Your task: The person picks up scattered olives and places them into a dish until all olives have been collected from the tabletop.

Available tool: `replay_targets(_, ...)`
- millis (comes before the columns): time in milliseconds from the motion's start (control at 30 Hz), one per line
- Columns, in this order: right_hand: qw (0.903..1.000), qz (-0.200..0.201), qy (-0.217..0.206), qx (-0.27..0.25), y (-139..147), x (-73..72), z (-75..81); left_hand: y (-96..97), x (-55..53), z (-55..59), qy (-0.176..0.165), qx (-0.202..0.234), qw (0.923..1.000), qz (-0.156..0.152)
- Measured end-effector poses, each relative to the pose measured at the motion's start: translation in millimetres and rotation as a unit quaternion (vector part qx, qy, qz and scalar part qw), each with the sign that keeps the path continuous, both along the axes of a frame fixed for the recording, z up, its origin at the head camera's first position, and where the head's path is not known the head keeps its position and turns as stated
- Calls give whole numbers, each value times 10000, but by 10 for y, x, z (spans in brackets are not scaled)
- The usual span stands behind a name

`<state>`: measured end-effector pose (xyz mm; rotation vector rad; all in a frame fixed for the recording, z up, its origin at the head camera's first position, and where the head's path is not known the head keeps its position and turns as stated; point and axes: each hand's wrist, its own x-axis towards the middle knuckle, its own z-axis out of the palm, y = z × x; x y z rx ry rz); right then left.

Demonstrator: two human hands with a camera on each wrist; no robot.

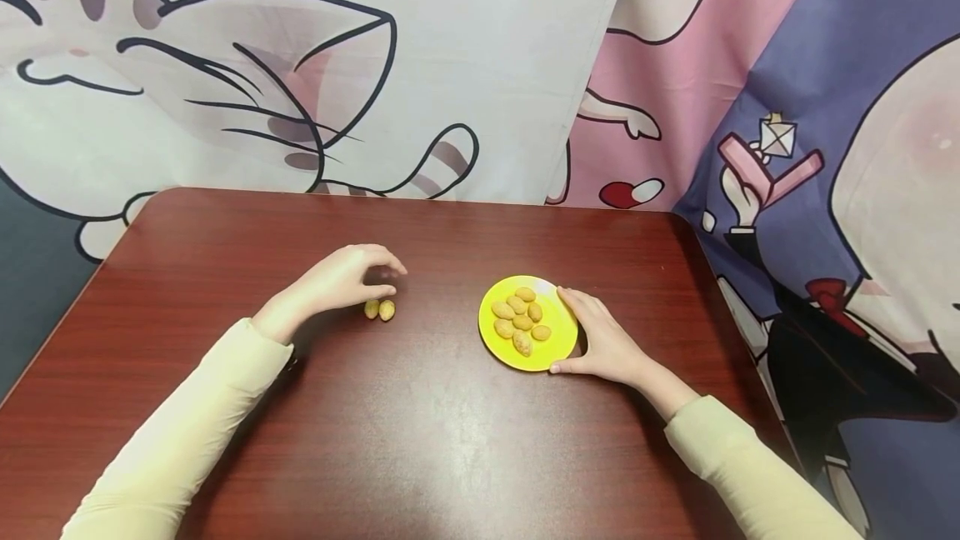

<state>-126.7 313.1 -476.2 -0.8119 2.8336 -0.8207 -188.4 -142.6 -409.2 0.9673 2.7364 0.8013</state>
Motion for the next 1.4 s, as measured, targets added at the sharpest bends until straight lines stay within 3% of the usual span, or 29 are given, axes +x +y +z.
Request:
replay_targets(233, 10000, -19, -41, 28, -3, -1, 2, -258, 103, -130, 112, -51, 9998, 170)
replay_targets(400, 10000, -23, -60, -1, -9, 5, 13, -338, 167, -168, 91, -58, 9998, 172)
replay_targets(733, 9999, -37, -106, 8, -23, 7, 37, -317, 208, -205, -86, -233, 9997, -23)
replay_targets(1033, 9999, -39, -128, 34, -21, 12, 36, -307, 201, -222, -115, -373, 9992, 37)
replay_targets(1400, 9999, -66, -143, 37, -11, 13, 26, -293, 174, -201, 146, -365, 9991, 171)
